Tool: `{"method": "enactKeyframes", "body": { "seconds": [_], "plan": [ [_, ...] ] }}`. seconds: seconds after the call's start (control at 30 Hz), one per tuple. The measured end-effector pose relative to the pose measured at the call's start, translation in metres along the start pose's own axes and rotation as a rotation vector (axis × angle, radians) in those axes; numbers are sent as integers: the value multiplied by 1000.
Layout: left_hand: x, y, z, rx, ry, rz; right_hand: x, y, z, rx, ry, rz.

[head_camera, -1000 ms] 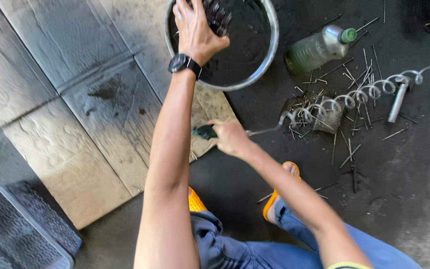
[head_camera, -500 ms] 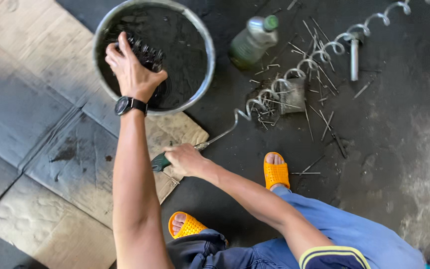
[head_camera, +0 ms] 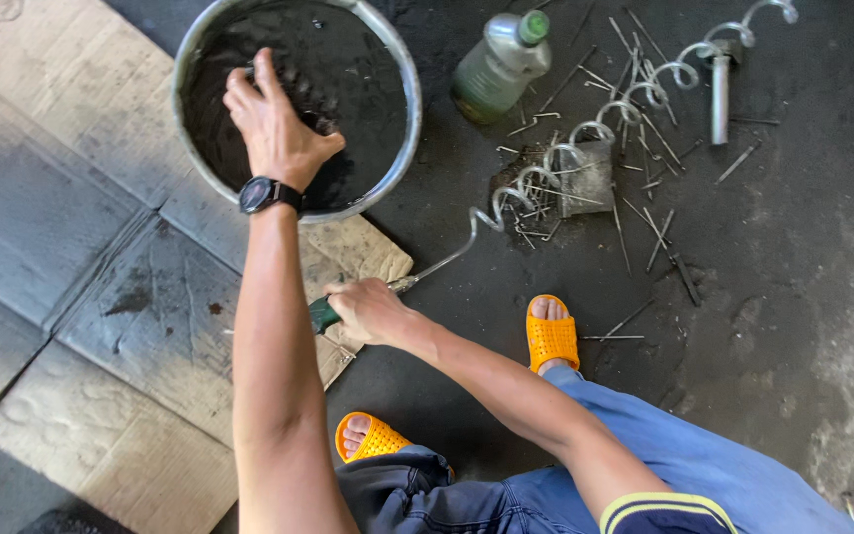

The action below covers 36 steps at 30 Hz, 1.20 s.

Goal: The person washes small black metal parts in a metal bowl filled with dark liquid. They then use a green air blow gun to dry the parts on a piece of cardboard. The person repeats this process, washing and drying the parts multiple times.

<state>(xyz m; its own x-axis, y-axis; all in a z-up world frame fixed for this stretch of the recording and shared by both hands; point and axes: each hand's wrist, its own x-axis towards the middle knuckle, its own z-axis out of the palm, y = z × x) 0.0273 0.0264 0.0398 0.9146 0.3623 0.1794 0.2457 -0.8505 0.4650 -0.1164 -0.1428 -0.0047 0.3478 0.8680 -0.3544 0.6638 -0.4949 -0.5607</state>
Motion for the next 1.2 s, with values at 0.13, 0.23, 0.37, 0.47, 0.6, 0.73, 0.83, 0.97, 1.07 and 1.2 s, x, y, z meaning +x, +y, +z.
{"method": "enactKeyframes", "body": {
  "seconds": [0.13, 0.23, 0.37, 0.47, 0.6, 0.73, 0.83, 0.97, 1.07, 1.2],
  "plan": [
    [5, -2, 13, 218, -10, 133, 2, 4, 0, 1, 72, -12],
    [-1, -8, 21, -393, 107, -383, 11, 4, 9, 20, 91, 119],
    [-27, -47, -9, -142, 205, -228, 19, 7, 17, 10, 134, 129],
    [-59, -110, -37, -89, 262, -363, 27, 7, 25, -46, 147, 114],
    [-123, -182, -57, 304, 181, -494, 31, 9, 28, -10, 193, 163],
    [-167, -208, -70, 353, 139, -538, 42, -12, -1, 99, 234, 48],
    [-176, -216, -69, 336, 49, -553, 43, -34, -28, 190, 165, 86],
    [-175, -212, -63, 296, 65, -558, 42, -47, -47, 260, 80, 189],
    [-170, -206, -62, 289, 66, -552, 41, -51, -57, 329, 24, 293],
    [-164, -203, -60, 306, 65, -526, 44, -45, -56, 356, 100, 283]
  ]
}}
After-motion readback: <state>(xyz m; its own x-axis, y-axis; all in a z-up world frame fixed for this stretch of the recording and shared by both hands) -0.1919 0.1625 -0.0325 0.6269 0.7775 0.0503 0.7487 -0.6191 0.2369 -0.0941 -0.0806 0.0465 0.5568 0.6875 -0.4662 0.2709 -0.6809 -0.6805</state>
